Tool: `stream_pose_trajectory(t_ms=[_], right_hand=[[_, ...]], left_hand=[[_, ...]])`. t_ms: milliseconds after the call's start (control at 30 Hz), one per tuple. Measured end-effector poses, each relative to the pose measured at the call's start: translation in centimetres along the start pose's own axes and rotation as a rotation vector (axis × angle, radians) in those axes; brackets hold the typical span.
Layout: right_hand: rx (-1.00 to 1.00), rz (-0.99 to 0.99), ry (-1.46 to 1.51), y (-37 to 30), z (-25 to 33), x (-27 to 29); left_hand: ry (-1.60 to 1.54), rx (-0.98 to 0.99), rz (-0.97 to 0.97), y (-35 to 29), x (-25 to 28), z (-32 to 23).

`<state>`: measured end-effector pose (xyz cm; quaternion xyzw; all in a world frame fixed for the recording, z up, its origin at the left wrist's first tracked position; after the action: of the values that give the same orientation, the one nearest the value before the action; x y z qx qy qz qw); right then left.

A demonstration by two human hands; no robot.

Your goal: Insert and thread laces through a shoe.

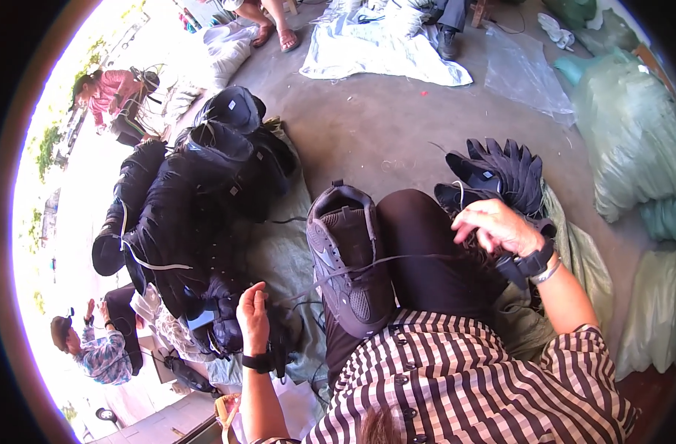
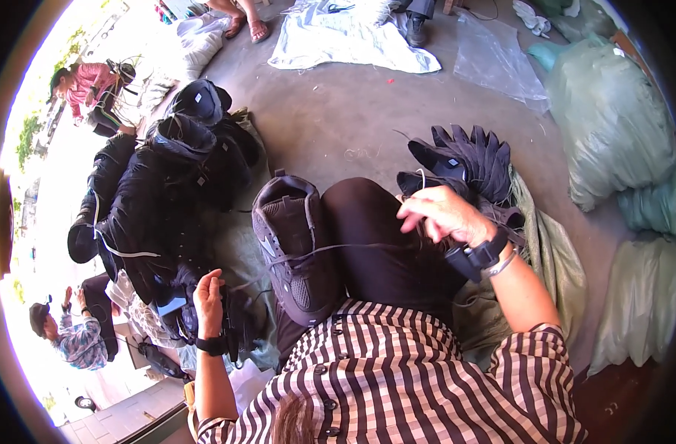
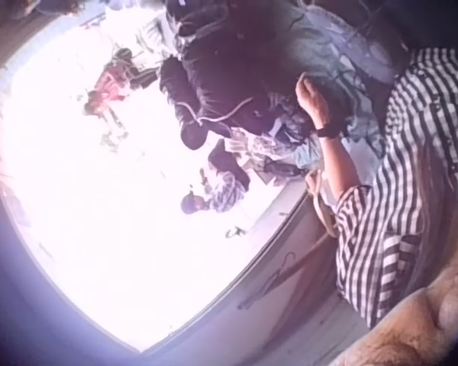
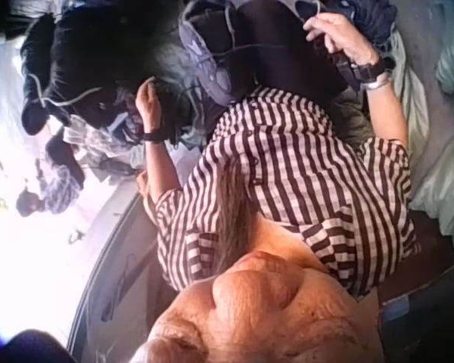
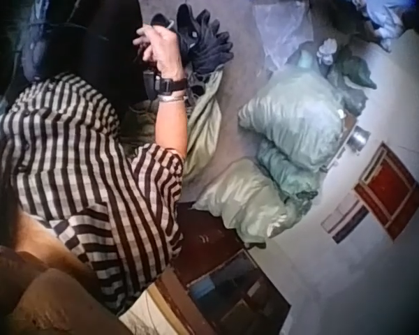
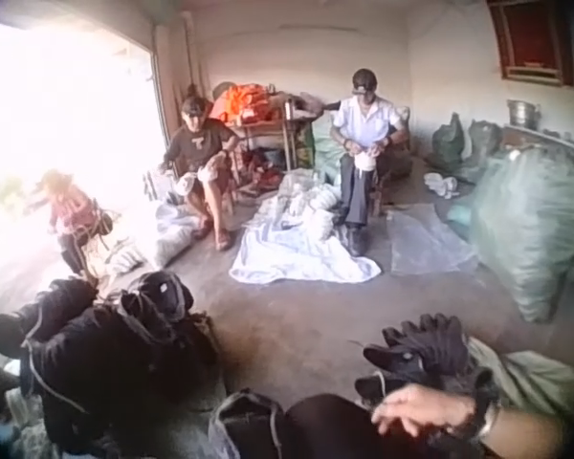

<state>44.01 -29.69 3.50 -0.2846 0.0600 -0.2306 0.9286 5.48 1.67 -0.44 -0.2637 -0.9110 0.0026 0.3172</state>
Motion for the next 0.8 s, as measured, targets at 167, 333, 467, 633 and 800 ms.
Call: stream_pose_trajectory(t_ms=[167, 333, 467, 633, 800], right_hand=[[0.408, -0.246, -0.547, 0.6, 2.3, 1.1], [0.541, 0.077, 0.048, 0.3, 7.0, -8.8], [0.378, 0.154, -0.23, 1.1, 4.7, -11.9], [0.66, -0.04, -0.527, 0.6, 4.9, -11.9], [0.656, -0.091, -0.487, 0.5, 5.2, -11.6]], left_hand=[[-0.162, -0.217, 0.027, -1.5, -3.8, -7.9], [-0.586, -0.07, 0.22, -3.1, -8.5, -13.6], [-0.529, 0.036, 0.379, -4.6, -9.5, -13.0], [-0.404, 0.08, 0.406, -4.6, -9.3, -12.4], [-0.359, -0.08, 0.309, -4.3, -9.4, -13.5]])
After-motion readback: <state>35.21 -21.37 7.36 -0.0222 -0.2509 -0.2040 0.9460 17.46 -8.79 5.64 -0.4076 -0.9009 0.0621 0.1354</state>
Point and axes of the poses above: each hand's wrist, its own y-axis towards the middle knuckle, its own x-axis out of the back of the hand, z = x × y, the point moved 8 cm from there along y, towards the middle knuckle, and after that the axes turned 7 degrees about y, right-handed, at the moved point
